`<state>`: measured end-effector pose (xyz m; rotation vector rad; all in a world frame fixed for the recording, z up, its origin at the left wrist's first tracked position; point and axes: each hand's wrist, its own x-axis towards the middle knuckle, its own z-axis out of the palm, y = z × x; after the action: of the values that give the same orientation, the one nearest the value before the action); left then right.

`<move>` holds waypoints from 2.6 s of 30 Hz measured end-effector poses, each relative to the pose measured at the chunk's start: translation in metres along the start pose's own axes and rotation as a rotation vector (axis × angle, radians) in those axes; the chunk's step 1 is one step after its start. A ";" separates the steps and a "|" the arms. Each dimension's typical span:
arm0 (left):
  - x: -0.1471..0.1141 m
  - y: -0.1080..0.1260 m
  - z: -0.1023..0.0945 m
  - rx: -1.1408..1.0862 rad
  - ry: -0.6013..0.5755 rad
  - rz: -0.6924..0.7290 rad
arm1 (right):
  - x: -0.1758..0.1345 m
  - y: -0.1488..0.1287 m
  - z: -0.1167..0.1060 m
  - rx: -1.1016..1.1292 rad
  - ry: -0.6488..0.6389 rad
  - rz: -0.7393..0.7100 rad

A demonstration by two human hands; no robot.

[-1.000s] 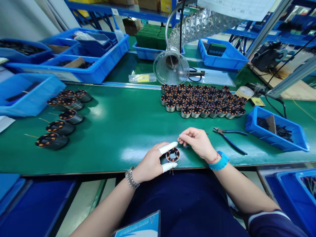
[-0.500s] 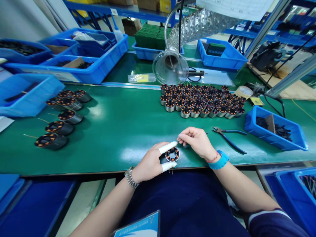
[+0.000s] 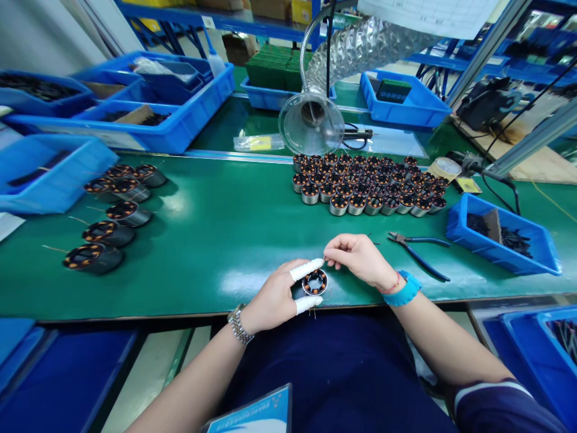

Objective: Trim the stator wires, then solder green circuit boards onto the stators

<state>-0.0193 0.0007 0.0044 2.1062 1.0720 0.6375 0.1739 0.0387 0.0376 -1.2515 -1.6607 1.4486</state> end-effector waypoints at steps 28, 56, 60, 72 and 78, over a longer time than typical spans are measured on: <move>0.000 0.000 0.000 0.004 0.017 0.015 | -0.008 0.007 -0.001 -0.355 0.055 -0.289; -0.002 0.000 0.000 -0.017 0.044 -0.100 | 0.000 -0.001 0.000 -0.053 -0.165 0.039; -0.002 0.001 0.005 0.015 0.049 -0.107 | 0.000 0.007 0.008 -0.022 -0.065 0.076; -0.021 0.014 -0.011 -0.816 -0.088 -0.173 | -0.029 -0.009 -0.005 -0.396 -0.025 -0.519; -0.023 0.020 -0.010 -1.246 -0.219 -0.186 | -0.036 -0.017 -0.012 -0.632 -0.146 -0.944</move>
<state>-0.0284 -0.0240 0.0236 0.9438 0.4782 0.6928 0.1931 0.0114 0.0615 -0.4444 -2.4282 0.4506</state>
